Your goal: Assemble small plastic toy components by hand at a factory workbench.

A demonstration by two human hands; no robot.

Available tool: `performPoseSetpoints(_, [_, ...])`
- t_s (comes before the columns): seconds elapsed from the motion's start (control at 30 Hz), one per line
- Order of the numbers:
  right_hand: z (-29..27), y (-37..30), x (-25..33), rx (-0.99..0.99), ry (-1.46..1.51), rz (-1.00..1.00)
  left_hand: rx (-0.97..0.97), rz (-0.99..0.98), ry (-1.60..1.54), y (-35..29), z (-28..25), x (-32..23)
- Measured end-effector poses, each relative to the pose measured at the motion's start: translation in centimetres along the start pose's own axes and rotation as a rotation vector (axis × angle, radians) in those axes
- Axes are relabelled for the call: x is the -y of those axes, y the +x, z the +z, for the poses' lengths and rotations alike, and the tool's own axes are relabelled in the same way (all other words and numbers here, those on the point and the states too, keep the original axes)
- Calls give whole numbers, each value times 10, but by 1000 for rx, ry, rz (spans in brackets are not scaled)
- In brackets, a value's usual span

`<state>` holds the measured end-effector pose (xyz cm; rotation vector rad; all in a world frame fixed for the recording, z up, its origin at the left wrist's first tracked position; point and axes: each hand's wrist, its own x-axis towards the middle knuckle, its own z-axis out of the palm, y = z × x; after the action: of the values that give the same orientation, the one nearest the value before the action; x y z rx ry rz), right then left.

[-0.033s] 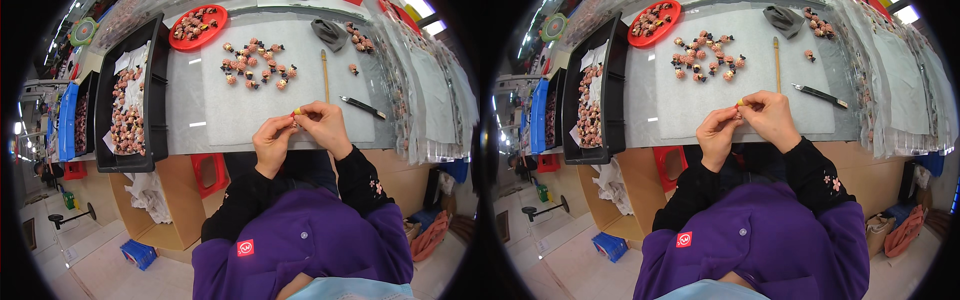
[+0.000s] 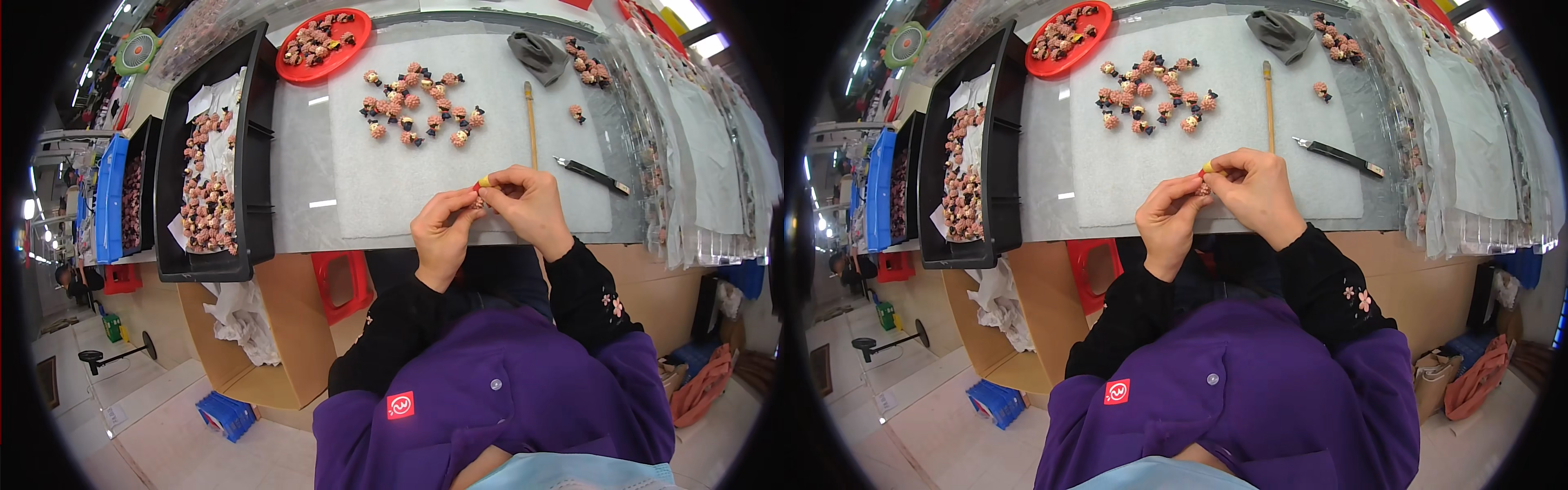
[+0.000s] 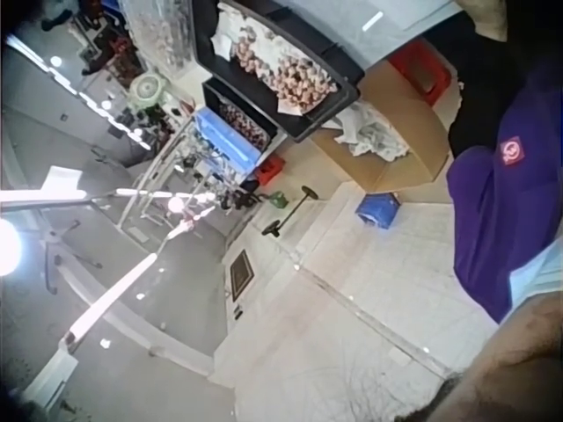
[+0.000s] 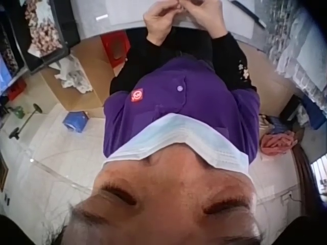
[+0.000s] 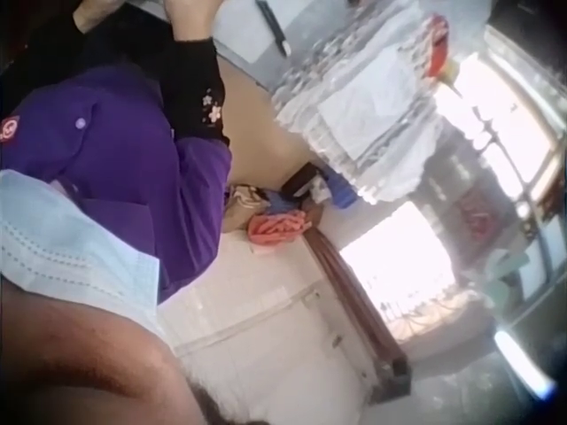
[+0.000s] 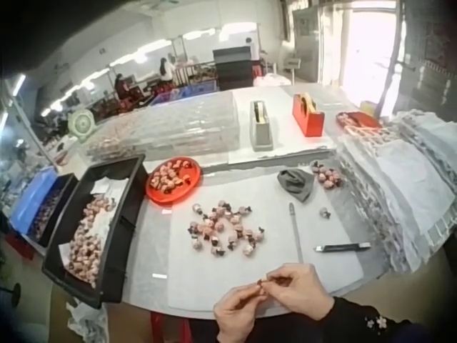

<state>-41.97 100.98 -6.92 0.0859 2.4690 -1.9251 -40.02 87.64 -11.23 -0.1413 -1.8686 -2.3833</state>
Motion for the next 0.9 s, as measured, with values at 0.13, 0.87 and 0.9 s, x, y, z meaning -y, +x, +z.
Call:
performPoseSetpoints(0.13, [-2, -3, 3, 26, -26, 20, -44, -10, -59, -1, 2, -3])
performPoseSetpoints(0.87, [-11, -12, 2, 187, -100, 51, -57, -153, -187, 5, -3, -7])
performPoseSetpoints(0.9, [-12, -12, 3, 188, -101, 51, -77, -190, -205, 7, -3, -9])
